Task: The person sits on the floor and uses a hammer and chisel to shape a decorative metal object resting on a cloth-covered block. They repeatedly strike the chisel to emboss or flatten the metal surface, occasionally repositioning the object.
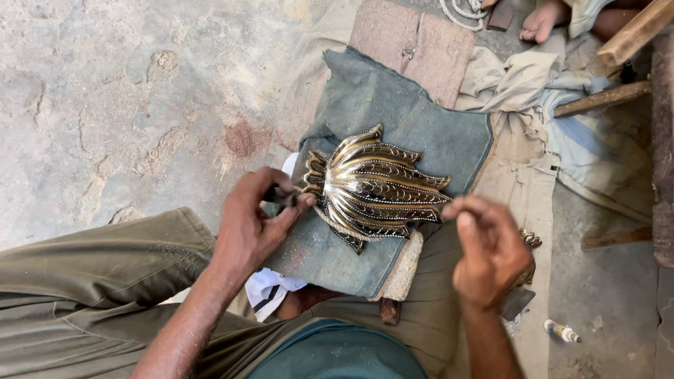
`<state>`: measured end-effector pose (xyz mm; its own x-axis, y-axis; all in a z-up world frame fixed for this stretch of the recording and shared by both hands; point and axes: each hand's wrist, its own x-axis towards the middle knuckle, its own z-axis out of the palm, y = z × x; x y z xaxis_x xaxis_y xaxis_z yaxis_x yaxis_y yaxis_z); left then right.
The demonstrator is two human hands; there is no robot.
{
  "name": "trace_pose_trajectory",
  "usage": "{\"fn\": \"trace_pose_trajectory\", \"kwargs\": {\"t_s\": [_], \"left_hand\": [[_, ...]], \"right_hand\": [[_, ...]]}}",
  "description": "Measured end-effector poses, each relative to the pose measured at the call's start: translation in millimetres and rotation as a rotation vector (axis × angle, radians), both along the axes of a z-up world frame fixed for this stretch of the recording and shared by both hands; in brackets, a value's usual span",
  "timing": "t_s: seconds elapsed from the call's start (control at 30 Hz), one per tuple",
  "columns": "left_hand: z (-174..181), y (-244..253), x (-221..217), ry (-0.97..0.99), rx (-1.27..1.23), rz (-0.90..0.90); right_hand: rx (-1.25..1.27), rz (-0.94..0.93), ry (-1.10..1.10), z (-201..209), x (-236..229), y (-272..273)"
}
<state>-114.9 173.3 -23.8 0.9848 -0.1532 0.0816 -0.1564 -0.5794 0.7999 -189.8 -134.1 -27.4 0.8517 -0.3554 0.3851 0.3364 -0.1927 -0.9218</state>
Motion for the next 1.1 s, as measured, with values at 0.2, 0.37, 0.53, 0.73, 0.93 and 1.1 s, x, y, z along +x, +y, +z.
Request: {"fn": "trace_pose_trajectory", "kwargs": {"t_s": [0.2,0.37,0.53,0.73,0.93,1.1], "left_hand": [[5.0,-0.7,-26.1,-0.505,0.154,-0.338],[11.1,-12.3,-31.3,-0.613,0.333,-0.399],[17.8,-13.5,-32.3,-0.681,0.462,-0.448],[16.6,-21.8,-37.2,-0.602,0.353,-0.452],[15.9,-29.4,-26.4,-0.574,0.428,-0.434],[15.0,-33.2,-27.6,-0.591,0.376,-0.382]], "right_hand": [[-0.118,0.039,0.013,-30.0,-51.0,11.1],[-0.285,0.199,0.064,-7.5,-50.5,27.4],[-0.477,0.246,-0.111,15.9,-32.3,52.7],[-0.309,0.443,0.124,16.1,-15.5,66.5],[-0.670,0.167,-0.089,6.0,-11.0,52.6],[-0.977,-0.064,-0.267,-0.4,-1.1,42.8]]}}
